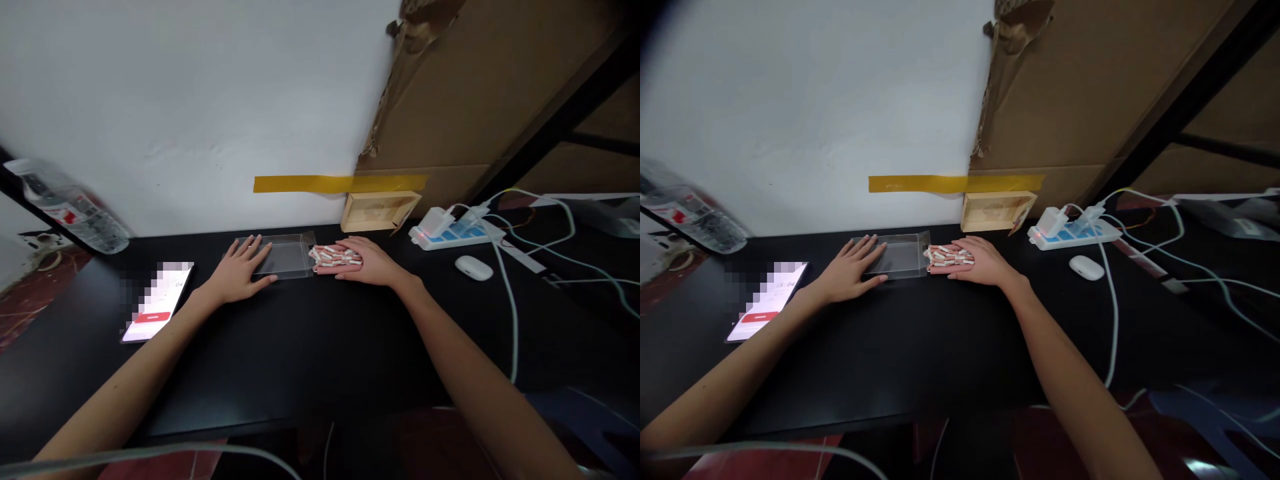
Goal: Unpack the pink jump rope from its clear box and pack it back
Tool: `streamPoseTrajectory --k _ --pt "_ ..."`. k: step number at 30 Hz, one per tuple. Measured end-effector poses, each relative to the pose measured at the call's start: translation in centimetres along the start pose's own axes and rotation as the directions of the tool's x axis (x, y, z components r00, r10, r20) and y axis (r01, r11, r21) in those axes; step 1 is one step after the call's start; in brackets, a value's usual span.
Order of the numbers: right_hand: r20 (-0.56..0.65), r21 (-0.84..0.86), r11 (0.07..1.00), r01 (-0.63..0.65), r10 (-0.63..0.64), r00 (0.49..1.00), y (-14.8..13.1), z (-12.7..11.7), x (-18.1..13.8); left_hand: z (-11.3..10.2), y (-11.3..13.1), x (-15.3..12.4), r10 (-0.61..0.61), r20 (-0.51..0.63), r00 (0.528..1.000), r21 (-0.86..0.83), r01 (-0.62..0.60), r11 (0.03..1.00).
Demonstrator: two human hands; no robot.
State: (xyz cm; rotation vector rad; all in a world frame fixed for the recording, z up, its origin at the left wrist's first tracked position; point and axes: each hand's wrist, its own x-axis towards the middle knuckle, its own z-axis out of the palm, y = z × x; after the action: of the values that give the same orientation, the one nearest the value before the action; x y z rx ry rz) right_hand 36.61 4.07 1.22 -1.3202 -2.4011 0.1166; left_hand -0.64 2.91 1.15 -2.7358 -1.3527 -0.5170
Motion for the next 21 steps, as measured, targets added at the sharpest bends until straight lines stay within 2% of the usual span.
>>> streamPoseTrajectory --k 13,17,21 --pt "-0.038 0.168 0.984 0.066 -0.061 0.997 -0.2 -0.1 -0.2 -1.5 -1.9 -0.4 0.176 0.100 0.979 -0.022 -0.175 0.984" --pt "-0.059 0.194 0.973 0.123 -0.113 0.992 -0.9 0.1 -0.2 -1.7 -2.0 -0.5 0.183 0.093 0.979 -0.069 -0.177 0.982" --pt "-0.028 0.161 0.980 0.120 -0.117 0.993 -2.0 0.2 -0.1 -1.8 -1.9 -0.5 0.178 0.095 0.980 -0.078 -0.170 0.982"
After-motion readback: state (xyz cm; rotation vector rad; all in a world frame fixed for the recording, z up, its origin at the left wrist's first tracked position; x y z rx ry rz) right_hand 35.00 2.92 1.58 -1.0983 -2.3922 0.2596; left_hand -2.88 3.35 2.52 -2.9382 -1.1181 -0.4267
